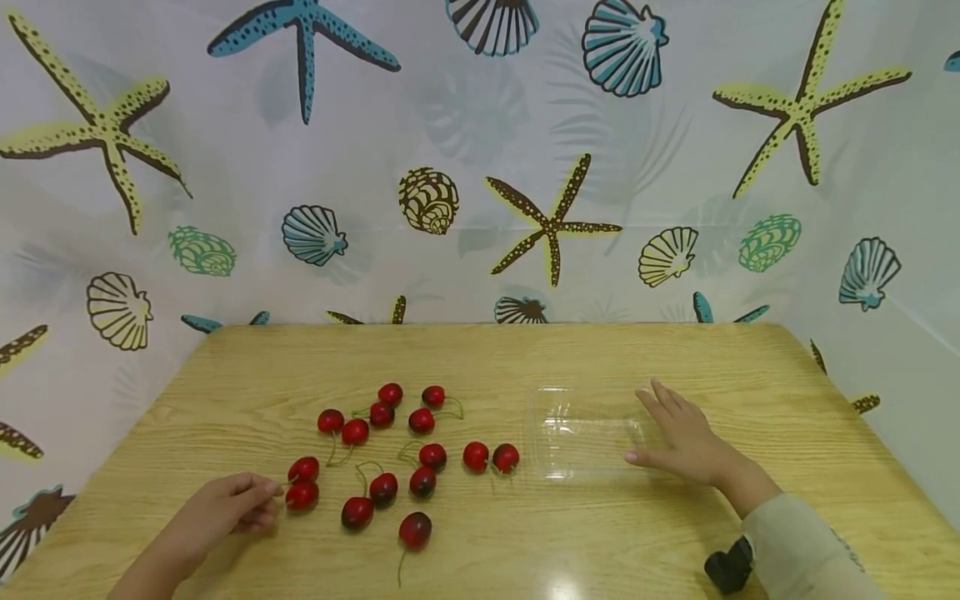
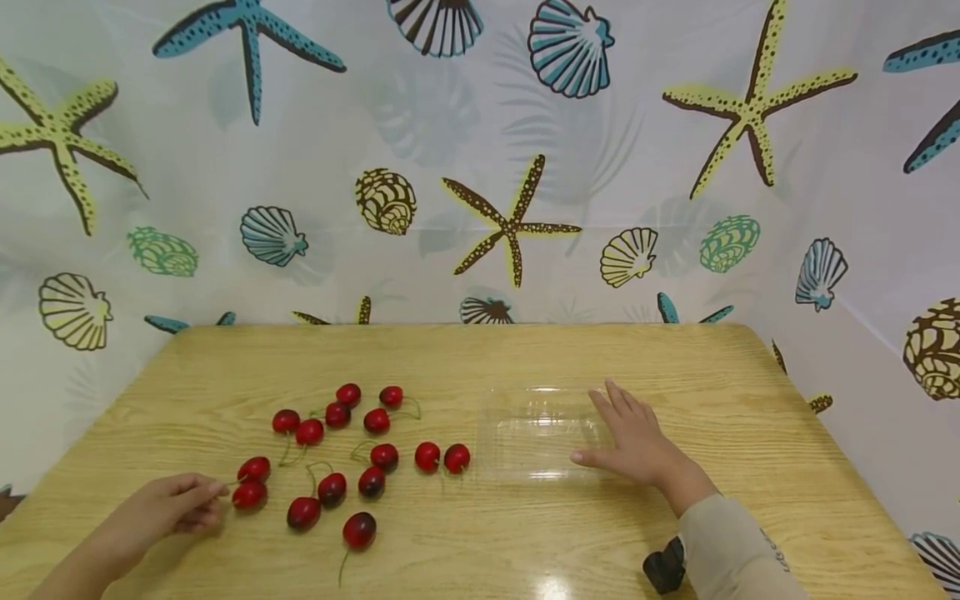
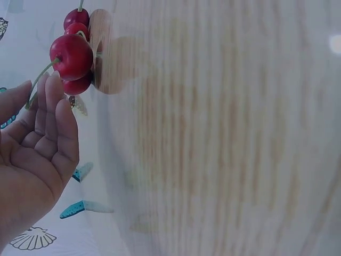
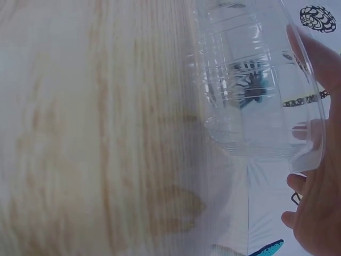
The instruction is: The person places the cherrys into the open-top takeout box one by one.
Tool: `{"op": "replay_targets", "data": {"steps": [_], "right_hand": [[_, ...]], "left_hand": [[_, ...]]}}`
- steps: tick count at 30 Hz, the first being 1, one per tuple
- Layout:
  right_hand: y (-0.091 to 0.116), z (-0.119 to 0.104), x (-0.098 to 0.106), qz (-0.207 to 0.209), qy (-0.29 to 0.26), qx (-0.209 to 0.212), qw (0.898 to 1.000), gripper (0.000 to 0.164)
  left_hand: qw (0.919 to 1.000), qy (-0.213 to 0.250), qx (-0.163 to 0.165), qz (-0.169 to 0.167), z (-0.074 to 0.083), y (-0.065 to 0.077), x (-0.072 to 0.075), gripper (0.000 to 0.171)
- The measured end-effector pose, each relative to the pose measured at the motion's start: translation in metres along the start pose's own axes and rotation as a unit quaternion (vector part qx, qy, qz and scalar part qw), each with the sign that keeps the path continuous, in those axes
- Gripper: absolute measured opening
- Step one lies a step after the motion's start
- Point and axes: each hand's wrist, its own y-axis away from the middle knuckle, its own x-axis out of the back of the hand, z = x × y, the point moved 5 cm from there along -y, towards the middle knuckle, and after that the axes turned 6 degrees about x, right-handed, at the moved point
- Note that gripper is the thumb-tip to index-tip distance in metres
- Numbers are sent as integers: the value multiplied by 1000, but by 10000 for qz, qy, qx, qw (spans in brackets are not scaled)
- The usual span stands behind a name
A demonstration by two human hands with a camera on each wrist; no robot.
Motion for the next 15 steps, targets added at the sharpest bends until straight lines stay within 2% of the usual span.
{"op": "replay_targets", "data": {"steps": [15], "right_hand": [[0,-4,-1,2,81,39,10000,86]], "left_hand": [[9997,67,128,212,6,2,2,39]]}}
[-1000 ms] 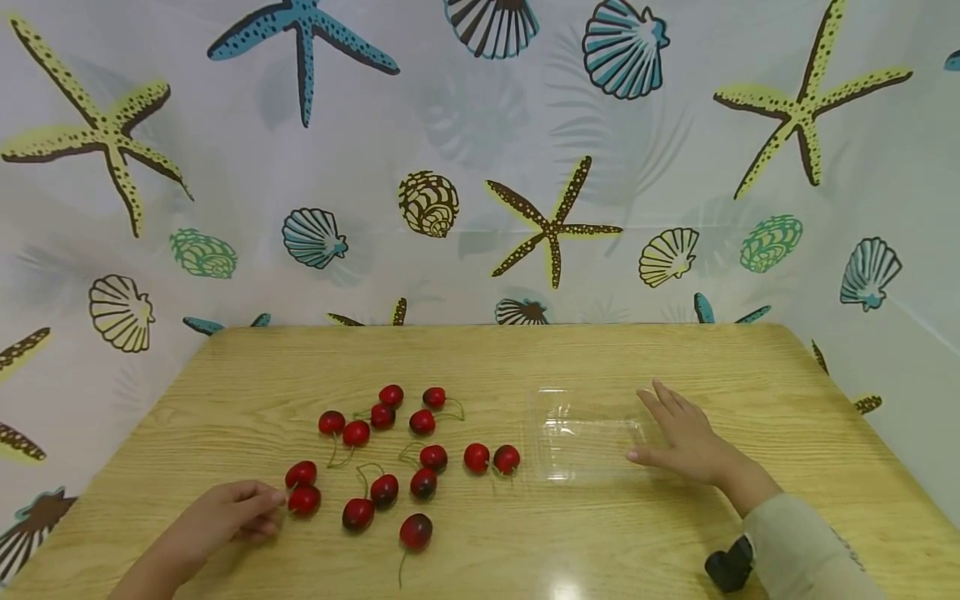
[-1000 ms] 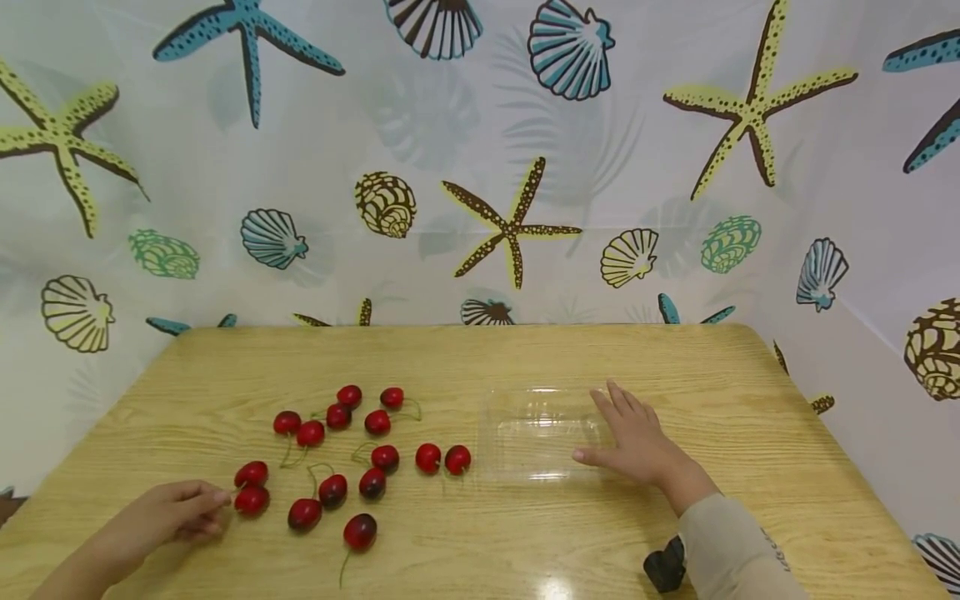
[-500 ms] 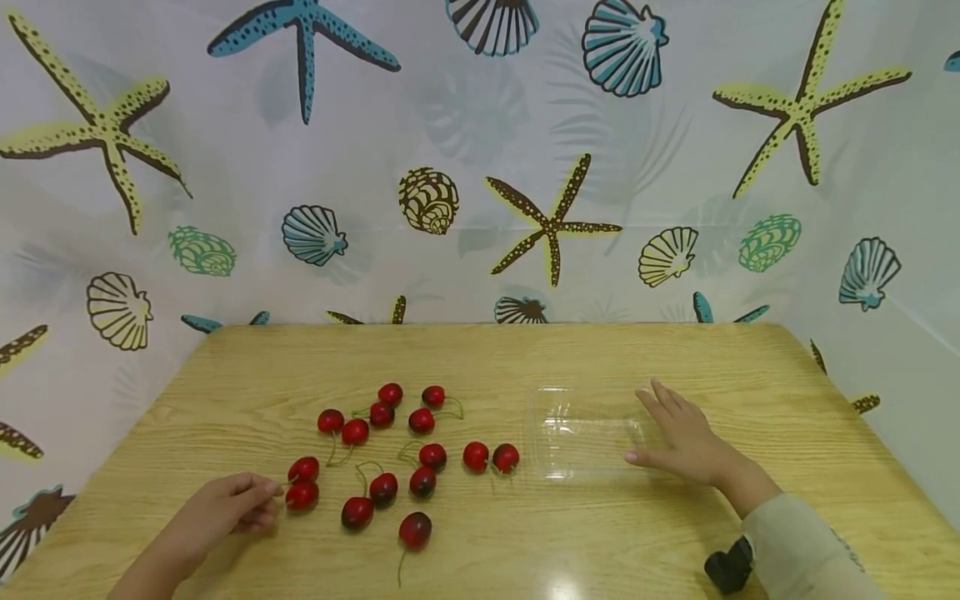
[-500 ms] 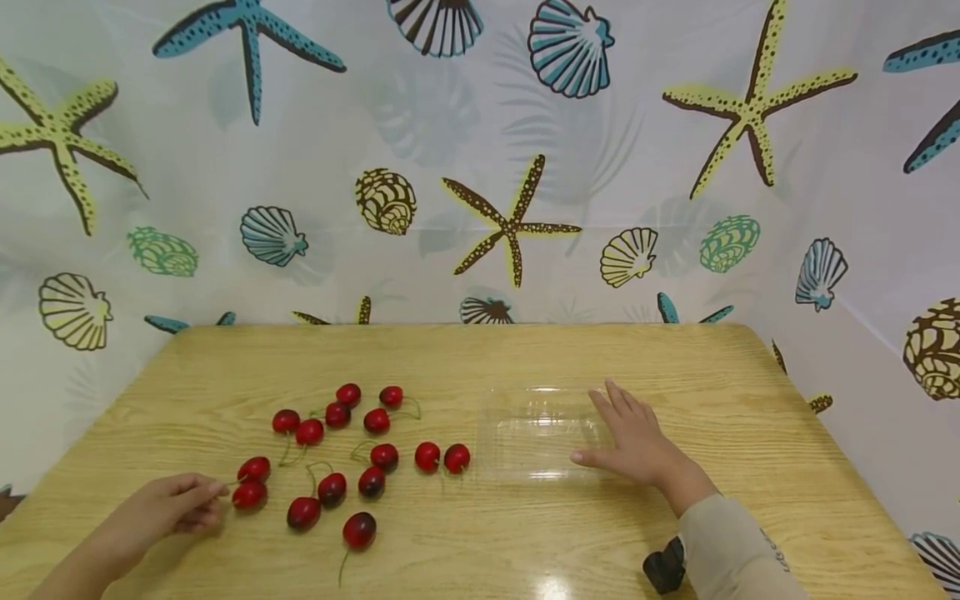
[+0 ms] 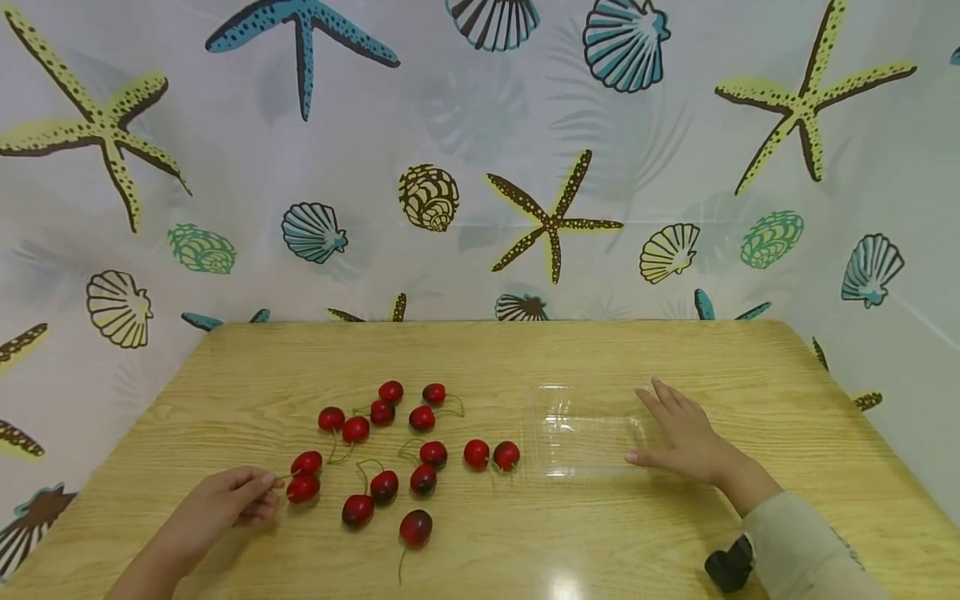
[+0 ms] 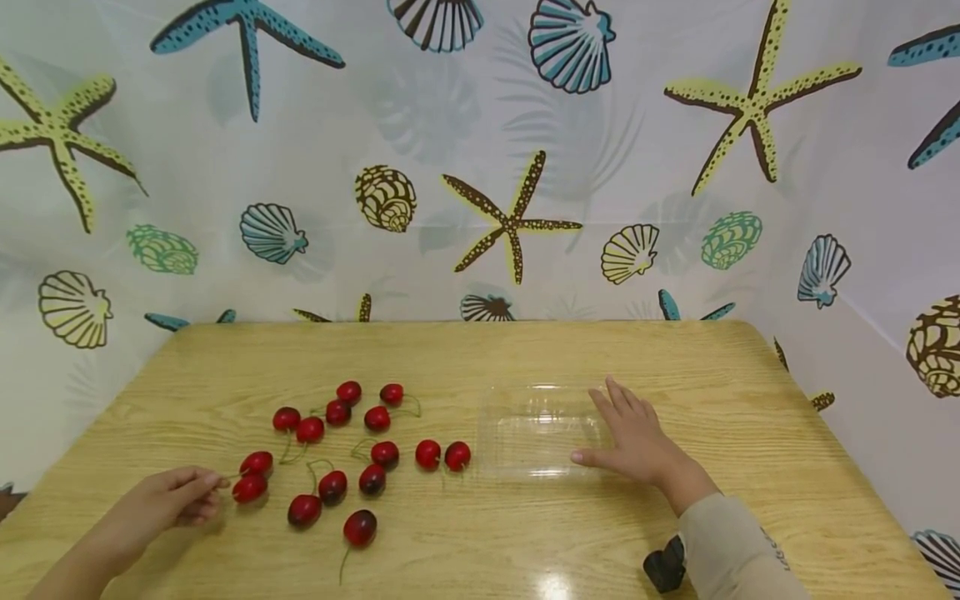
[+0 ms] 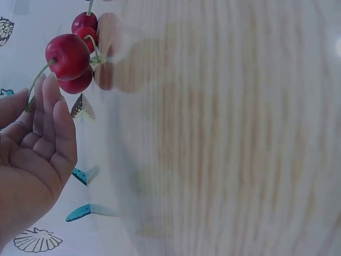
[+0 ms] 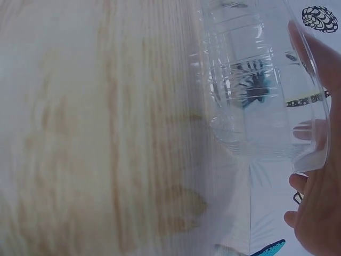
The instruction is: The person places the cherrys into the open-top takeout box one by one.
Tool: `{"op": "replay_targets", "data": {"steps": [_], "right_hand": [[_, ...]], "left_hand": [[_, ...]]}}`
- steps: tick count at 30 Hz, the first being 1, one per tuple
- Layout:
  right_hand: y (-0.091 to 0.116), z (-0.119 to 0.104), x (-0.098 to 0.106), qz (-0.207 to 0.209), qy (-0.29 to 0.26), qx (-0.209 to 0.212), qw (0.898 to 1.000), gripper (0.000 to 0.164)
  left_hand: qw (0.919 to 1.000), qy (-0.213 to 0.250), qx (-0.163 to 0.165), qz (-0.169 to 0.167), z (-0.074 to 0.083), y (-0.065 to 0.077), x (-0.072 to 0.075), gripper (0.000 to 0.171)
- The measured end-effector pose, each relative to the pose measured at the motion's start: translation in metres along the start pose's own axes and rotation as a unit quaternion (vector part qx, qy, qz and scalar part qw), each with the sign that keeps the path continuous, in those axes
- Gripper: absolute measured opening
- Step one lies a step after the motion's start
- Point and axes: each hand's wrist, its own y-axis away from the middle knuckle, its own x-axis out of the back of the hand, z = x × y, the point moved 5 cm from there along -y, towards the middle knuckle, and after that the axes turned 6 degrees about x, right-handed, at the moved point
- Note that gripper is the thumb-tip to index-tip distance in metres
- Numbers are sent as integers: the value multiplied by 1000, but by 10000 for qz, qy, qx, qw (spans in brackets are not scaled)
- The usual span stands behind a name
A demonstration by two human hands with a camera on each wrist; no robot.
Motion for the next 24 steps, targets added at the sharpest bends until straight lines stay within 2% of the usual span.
{"op": "replay_targets", "data": {"steps": [9,16,24], "right_hand": [[0,0,0,8,116,23,9999,86],[1,1,1,-35,179,-28,9998,86],[2,-2,2,205,143,122,9996,86]], "left_hand": [[9999,65,-100,-18,16,3,-4,47],[9998,90,-173,16,27,4,-9,47],[9987,205,-460,31,44,6,-17,48]]}}
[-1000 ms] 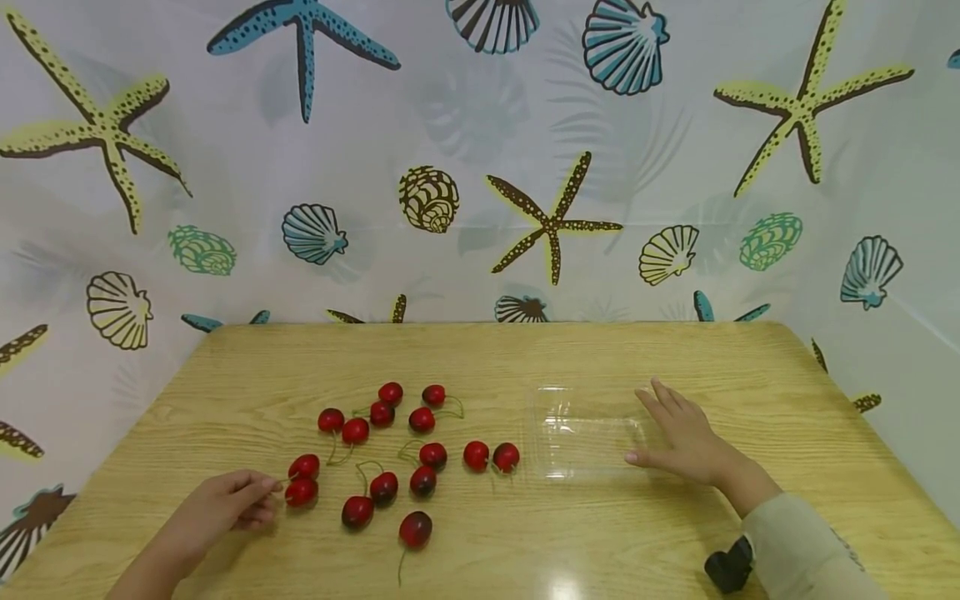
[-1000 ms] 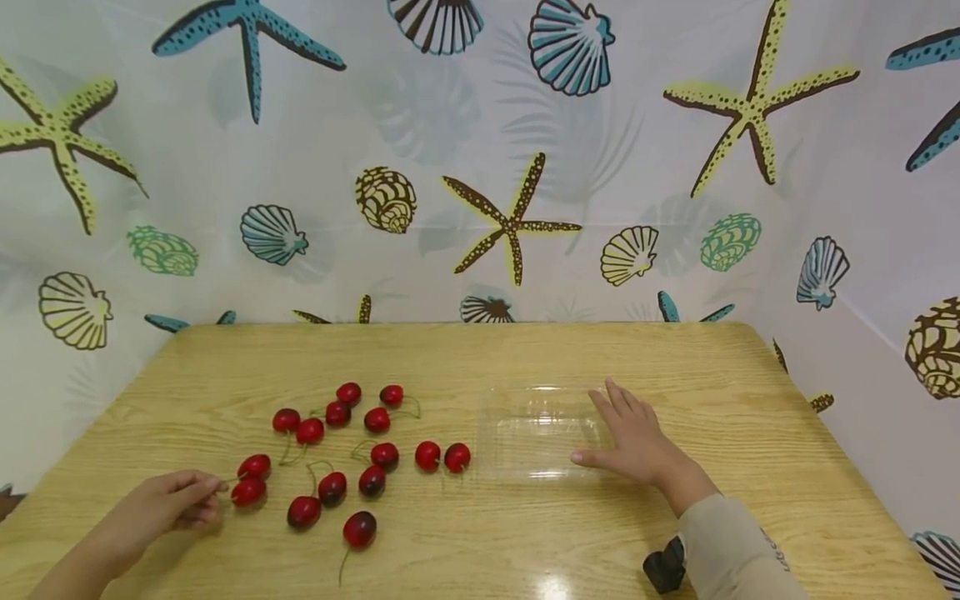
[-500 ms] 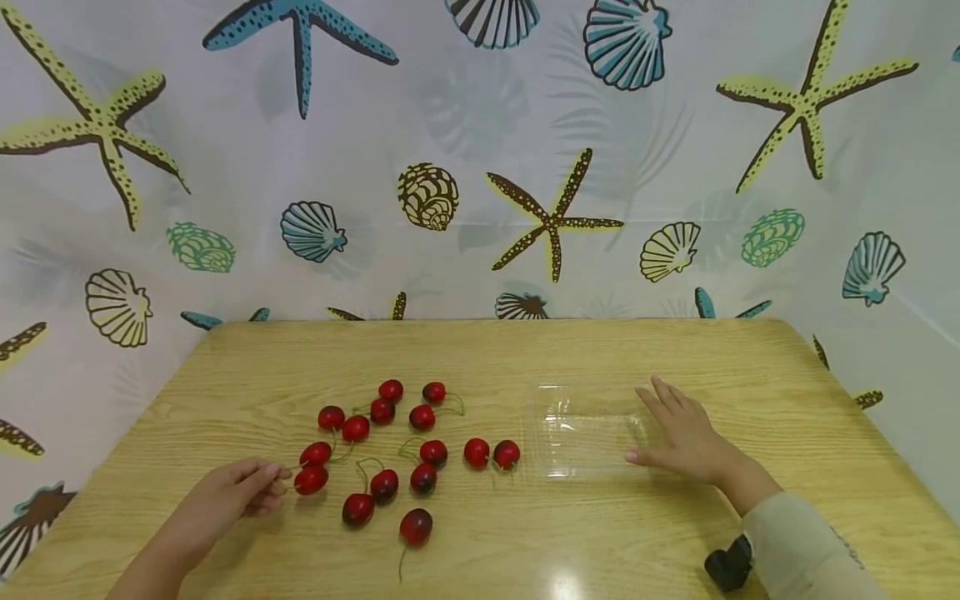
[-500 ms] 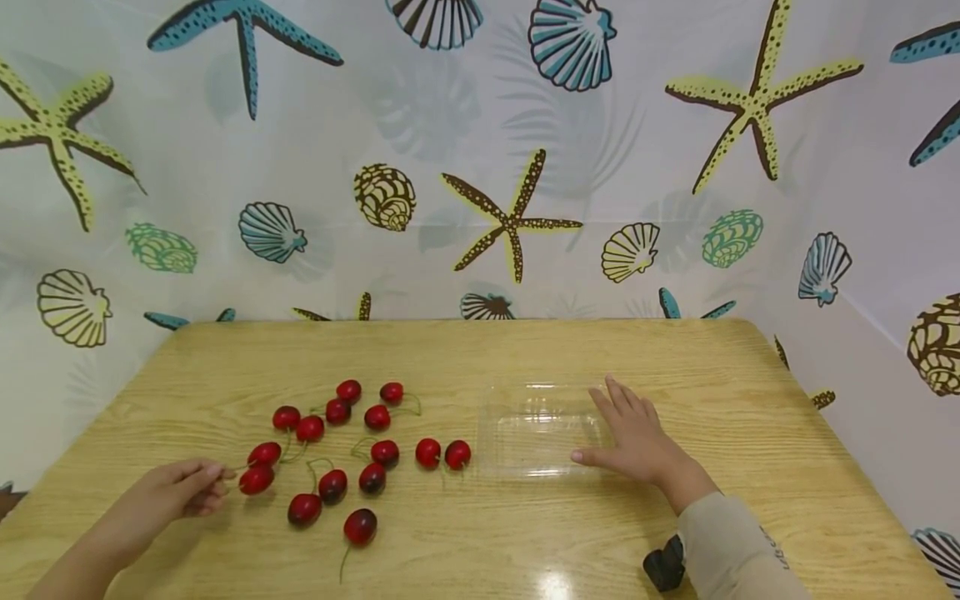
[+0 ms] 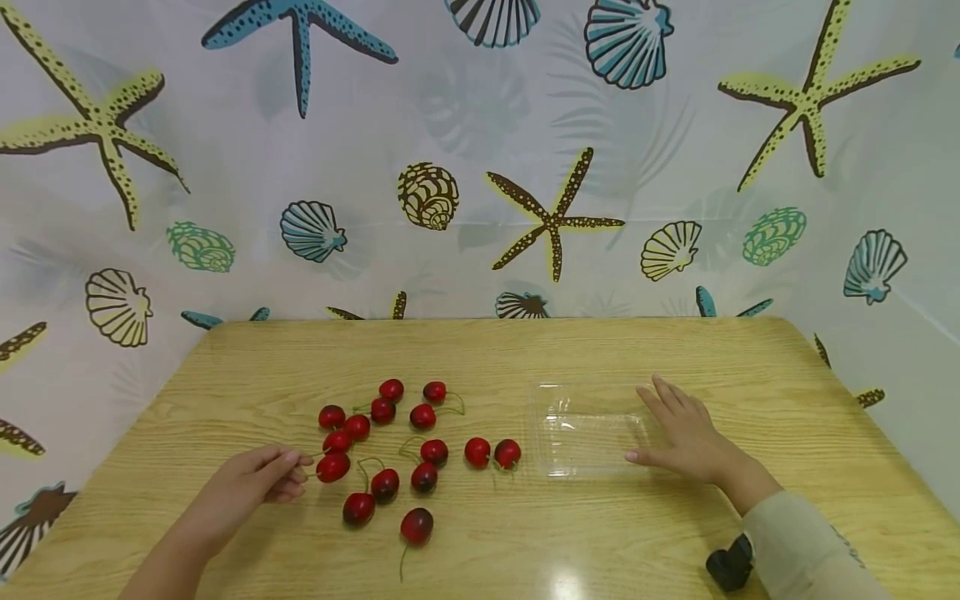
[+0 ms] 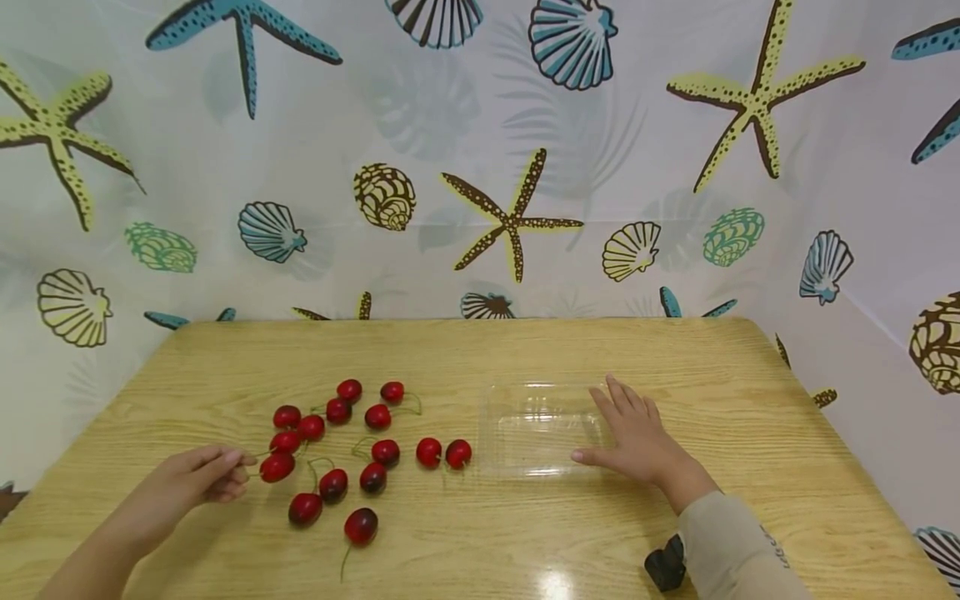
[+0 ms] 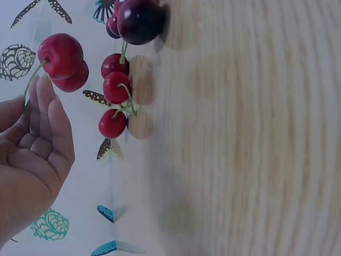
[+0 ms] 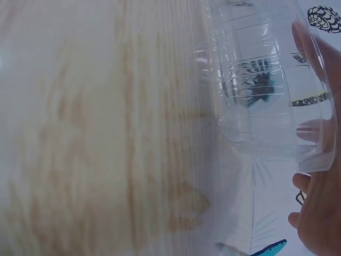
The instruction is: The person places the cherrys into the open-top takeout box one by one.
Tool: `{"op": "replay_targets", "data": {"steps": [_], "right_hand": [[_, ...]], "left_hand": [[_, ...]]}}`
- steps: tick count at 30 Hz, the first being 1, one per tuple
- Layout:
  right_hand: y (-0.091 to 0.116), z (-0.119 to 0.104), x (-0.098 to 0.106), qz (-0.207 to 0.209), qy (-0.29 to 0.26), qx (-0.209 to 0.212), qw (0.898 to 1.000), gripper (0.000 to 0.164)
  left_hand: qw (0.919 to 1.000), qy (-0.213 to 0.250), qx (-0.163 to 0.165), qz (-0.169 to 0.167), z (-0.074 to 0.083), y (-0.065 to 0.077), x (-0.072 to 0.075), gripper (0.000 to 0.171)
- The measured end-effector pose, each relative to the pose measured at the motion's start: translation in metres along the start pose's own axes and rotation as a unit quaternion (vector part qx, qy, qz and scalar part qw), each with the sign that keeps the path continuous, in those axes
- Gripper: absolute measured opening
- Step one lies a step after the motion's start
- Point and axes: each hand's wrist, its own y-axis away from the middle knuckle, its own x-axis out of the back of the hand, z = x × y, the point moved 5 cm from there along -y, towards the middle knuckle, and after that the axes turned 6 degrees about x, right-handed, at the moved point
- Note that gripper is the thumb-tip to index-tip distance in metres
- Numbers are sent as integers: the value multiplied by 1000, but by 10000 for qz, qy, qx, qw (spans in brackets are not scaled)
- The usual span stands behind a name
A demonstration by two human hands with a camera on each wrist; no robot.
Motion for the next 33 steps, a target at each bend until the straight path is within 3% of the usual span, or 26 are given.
{"op": "replay_targets", "data": {"steps": [25,33], "right_hand": [[-1,3,-4,-235,103,-174,9995,87],[-1,0,-2,-75,125,-77,9999,86]], "left_hand": [[9966,596,-382,-420,27,-18,-43,41],[9932,685,-737,-587,37,-26,-58,40]]}}
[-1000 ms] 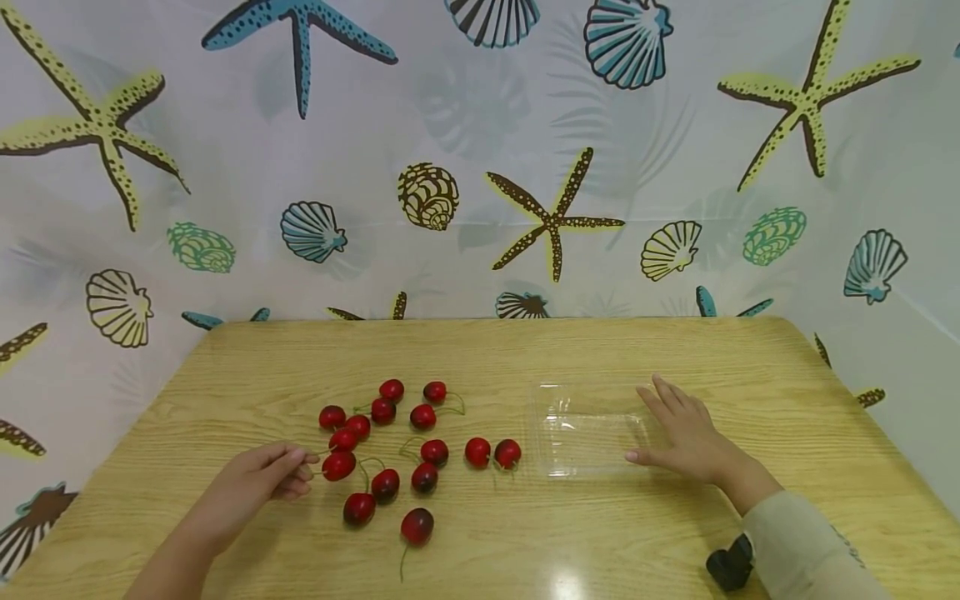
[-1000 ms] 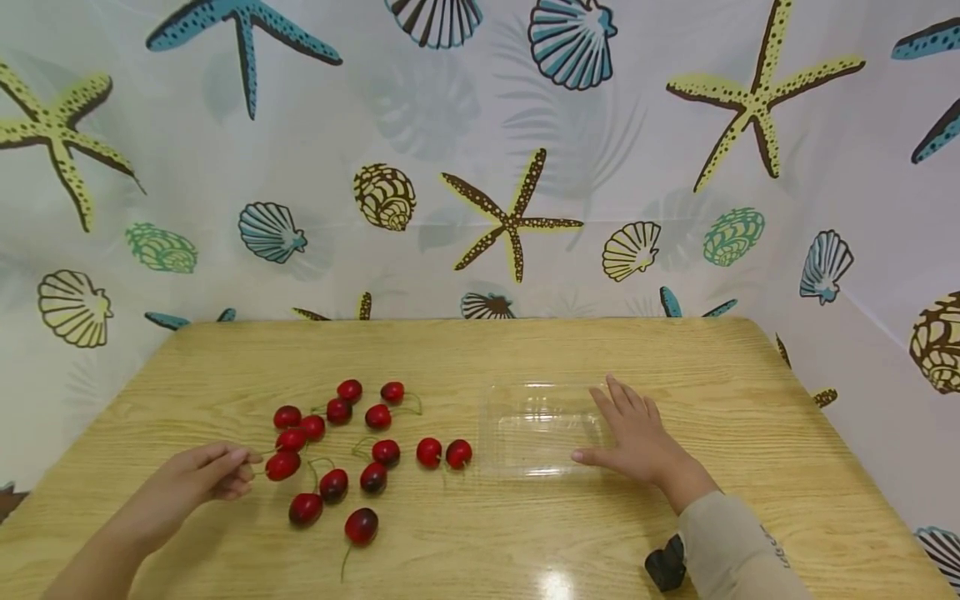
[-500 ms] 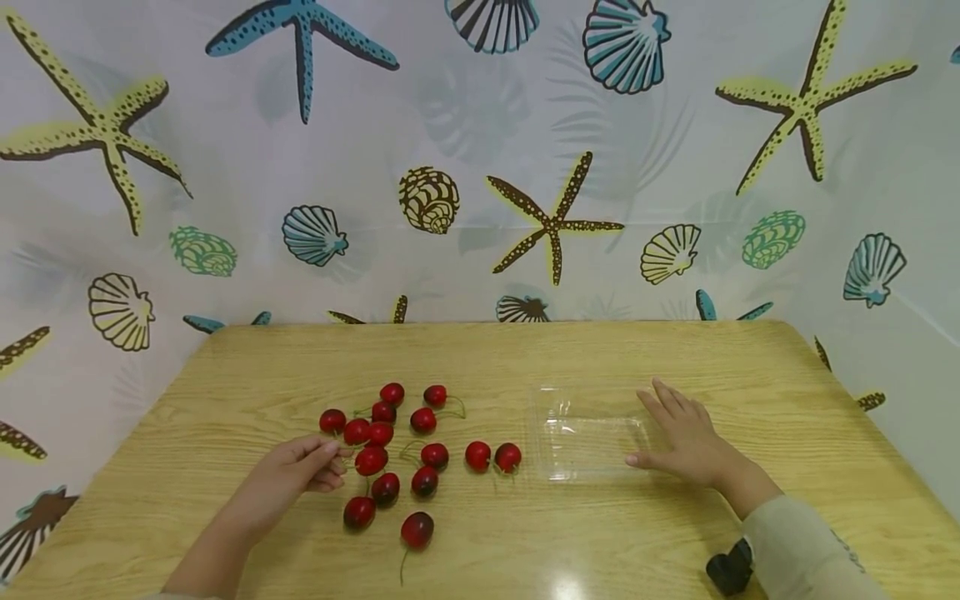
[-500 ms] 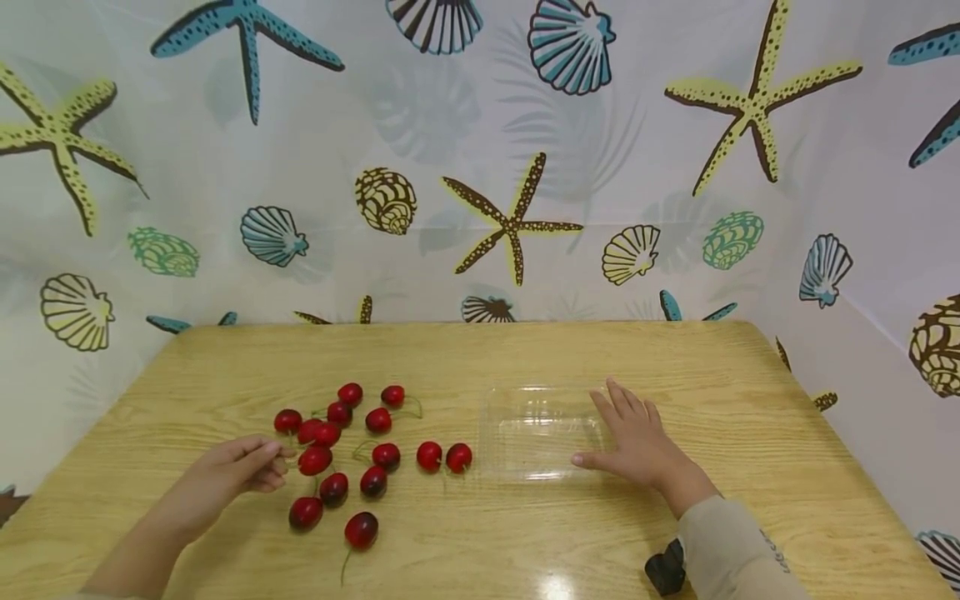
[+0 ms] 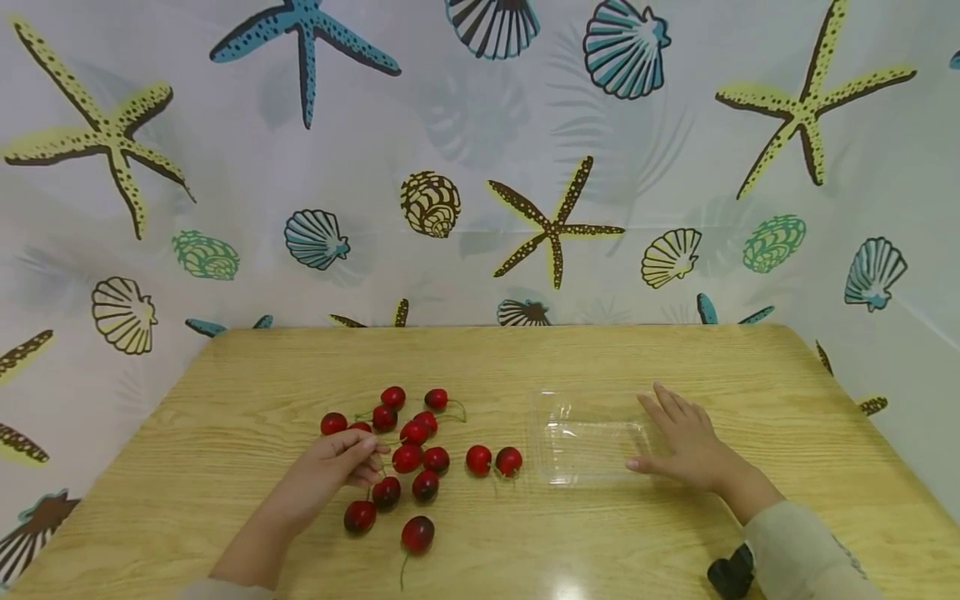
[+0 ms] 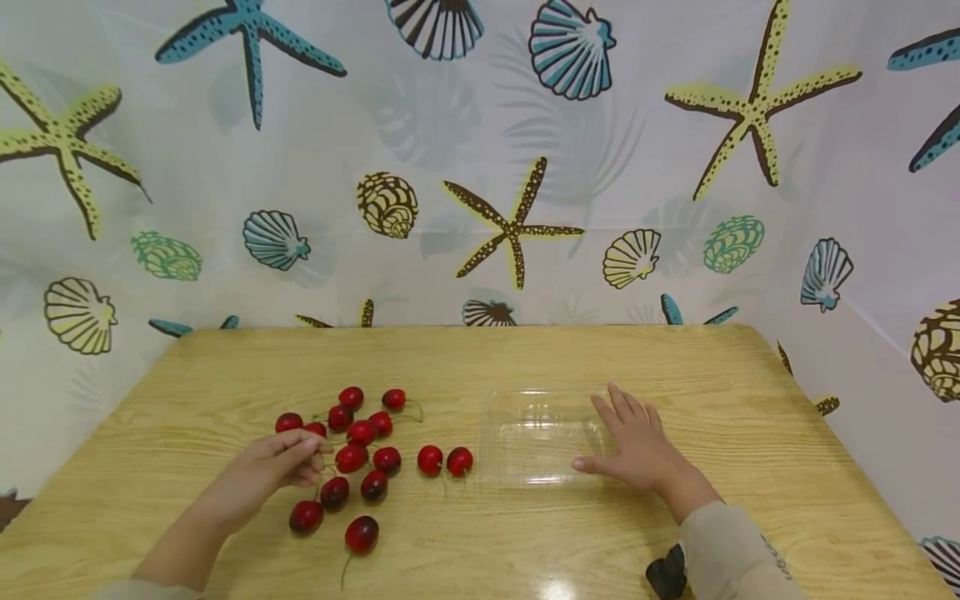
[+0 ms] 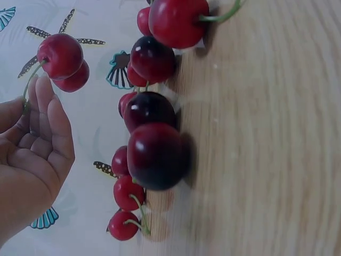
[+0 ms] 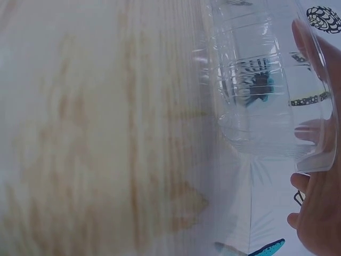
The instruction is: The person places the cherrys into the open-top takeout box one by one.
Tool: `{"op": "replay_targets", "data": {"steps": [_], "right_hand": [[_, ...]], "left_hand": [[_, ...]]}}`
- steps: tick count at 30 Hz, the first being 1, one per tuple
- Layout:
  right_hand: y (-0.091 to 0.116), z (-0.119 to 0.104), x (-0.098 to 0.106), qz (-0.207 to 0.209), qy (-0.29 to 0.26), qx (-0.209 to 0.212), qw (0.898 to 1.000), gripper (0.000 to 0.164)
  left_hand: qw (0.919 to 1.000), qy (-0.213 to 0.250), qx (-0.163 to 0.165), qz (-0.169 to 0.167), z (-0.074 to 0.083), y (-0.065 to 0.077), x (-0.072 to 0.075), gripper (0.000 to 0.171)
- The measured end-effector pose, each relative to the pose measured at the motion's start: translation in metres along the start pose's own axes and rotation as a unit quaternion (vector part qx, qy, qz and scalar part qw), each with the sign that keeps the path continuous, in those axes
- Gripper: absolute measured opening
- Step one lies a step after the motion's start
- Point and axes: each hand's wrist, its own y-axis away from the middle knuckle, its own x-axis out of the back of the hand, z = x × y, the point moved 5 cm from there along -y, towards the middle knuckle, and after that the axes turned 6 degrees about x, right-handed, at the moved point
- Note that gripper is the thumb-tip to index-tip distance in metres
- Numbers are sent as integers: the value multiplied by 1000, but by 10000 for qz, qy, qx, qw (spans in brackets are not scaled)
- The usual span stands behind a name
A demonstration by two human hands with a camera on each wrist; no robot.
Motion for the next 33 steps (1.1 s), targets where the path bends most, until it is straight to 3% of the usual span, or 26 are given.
{"op": "replay_targets", "data": {"steps": [5,13,33], "right_hand": [[1,-3,3,122,58,55,9999,86],[0,0,1,-117,133,-82,9998,87],[0,-1,-1,-82,138,-56,9999,87]], "left_hand": [[9999,126,-48,-91,6,-3,-10,39],[9985,280,-262,-384,19,-8,-29,35],[9967,444,-393,-547,36,-23,-62,31]]}}
